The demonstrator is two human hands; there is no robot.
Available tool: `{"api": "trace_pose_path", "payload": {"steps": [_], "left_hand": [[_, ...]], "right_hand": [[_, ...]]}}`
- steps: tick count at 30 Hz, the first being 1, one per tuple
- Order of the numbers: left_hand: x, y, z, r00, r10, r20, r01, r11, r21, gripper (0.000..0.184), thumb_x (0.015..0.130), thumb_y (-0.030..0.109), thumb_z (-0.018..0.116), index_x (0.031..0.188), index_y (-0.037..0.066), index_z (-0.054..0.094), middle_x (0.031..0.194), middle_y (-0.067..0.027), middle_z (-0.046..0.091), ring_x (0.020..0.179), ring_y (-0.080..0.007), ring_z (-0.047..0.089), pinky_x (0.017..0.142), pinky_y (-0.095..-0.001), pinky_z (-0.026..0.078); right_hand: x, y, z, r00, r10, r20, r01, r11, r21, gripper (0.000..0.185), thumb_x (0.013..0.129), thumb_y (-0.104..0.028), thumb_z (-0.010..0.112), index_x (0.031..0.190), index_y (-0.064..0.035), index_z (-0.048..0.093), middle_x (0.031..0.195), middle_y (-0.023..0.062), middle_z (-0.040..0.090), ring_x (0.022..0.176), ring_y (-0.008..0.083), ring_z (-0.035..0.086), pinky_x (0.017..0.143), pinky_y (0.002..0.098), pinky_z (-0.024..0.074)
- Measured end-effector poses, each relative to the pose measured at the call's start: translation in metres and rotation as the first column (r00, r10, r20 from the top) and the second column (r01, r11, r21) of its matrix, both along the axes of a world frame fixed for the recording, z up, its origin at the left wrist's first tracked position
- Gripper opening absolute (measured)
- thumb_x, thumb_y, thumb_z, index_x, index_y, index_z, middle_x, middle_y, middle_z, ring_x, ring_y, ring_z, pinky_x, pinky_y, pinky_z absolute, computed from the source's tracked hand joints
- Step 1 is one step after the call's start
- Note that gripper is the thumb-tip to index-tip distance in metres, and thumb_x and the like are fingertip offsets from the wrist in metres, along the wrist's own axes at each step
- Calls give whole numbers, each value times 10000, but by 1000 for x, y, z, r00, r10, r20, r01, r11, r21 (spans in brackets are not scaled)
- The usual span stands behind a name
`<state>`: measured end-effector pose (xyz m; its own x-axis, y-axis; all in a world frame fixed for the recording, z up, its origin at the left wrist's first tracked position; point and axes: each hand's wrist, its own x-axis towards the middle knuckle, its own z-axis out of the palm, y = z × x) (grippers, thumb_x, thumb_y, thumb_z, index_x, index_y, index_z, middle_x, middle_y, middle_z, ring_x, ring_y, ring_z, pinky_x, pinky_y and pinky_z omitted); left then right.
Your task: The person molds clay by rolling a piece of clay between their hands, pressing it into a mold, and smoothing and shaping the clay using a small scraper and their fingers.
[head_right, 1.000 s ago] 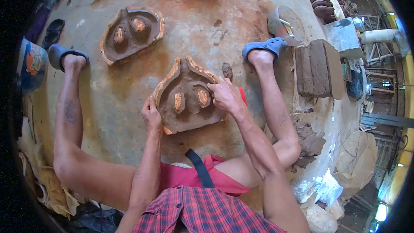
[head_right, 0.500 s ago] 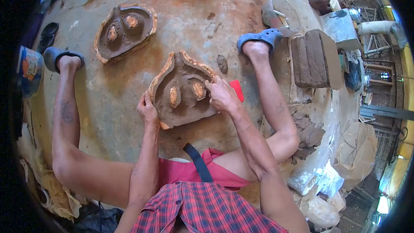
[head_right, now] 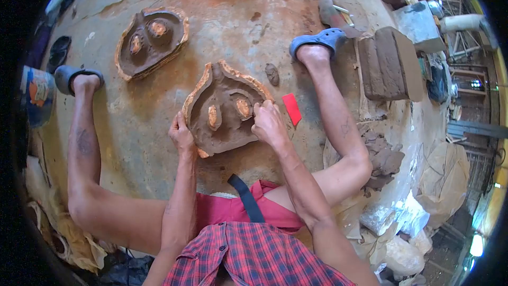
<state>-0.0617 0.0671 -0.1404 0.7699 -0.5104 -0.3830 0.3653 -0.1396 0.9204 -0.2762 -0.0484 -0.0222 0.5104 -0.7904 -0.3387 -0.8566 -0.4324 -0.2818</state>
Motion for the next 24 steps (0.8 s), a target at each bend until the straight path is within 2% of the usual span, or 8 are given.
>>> {"api": "trace_pose_path", "payload": {"steps": [4, 5, 7, 9, 12, 16, 21, 24], "left_hand": [[0, 1, 1, 1000, 1, -26, -2, 1000, -20, 337, 1094, 242, 533, 1102, -26, 737, 994, -39, 738, 871, -105, 634, 790, -287, 513], [0, 2, 0, 1000, 1, -15, -2, 1000, -30, 340, 1095, 244, 531, 1098, -26, 738, 992, -38, 739, 867, -105, 634, 786, -286, 515], [-1, 0, 4, 1000, -3, -5, 3, 999, -45, 343, 1096, 246, 529, 1094, -27, 738, 991, -38, 739, 863, -105, 634, 782, -286, 516], [-1, -1, 8, 998, -6, -67, 3, 999, -39, 349, 1098, 249, 524, 1086, -26, 739, 990, -40, 740, 863, -106, 635, 784, -284, 516], [2, 1, -3, 999, -33, 12, 33, 999, -11, 361, 1106, 264, 506, 1129, -20, 728, 1019, -49, 746, 875, -119, 661, 791, -286, 534], [-1, -2, 0, 997, -2, -83, -4, 997, -75, 349, 1097, 244, 523, 1073, -25, 743, 979, -36, 740, 859, -102, 634, 781, -283, 517], [1, -1, -1, 999, 5, -46, -7, 999, -54, 339, 1091, 234, 528, 1086, -26, 745, 985, -39, 741, 872, -109, 640, 792, -284, 520], [0, -1, 1, 999, -6, -41, 4, 998, -62, 340, 1093, 228, 523, 1080, -27, 749, 970, -35, 741, 865, -105, 637, 787, -284, 520]], "right_hand": [[4, 26, -19, 993, -105, 50, 113, 978, -173, 461, 774, -54, 722, 1207, 90, 651, 1049, 317, 623, 1067, 446, 617, 945, 491, 515], [1, 27, -24, 993, -106, 52, 113, 980, -166, 461, 774, -54, 722, 1207, 90, 651, 1049, 317, 623, 1067, 446, 617, 945, 491, 515], [4, 20, -12, 983, -126, 134, 133, 990, -46, 311, 688, -3, 702, 978, 95, 649, 1003, 312, 618, 1058, 462, 590, 988, 498, 487], [1, 22, -9, 979, -169, 116, 166, 986, 33, 319, 696, 8, 681, 997, 104, 641, 1028, 322, 602, 1064, 470, 585, 986, 495, 487], [14, 49, -24, 955, -246, 164, 273, 948, -164, 285, 750, -3, 620, 1011, 111, 631, 1021, 327, 598, 1014, 475, 605, 954, 518, 492], [7, 47, -22, 968, -211, 136, 230, 962, -147, 365, 790, -94, 640, 1076, 134, 630, 988, 328, 604, 935, 469, 627, 878, 528, 517], [26, 70, -25, 909, -386, 157, 400, 914, -67, 528, 874, -95, 584, 1309, 200, 539, 1106, 360, 600, 1035, 476, 626, 949, 502, 510], [30, 70, -19, 887, -435, 156, 441, 898, -3, 568, 930, -172, 601, 1331, 218, 508, 1148, 377, 587, 1070, 480, 628, 957, 493, 515]]}}
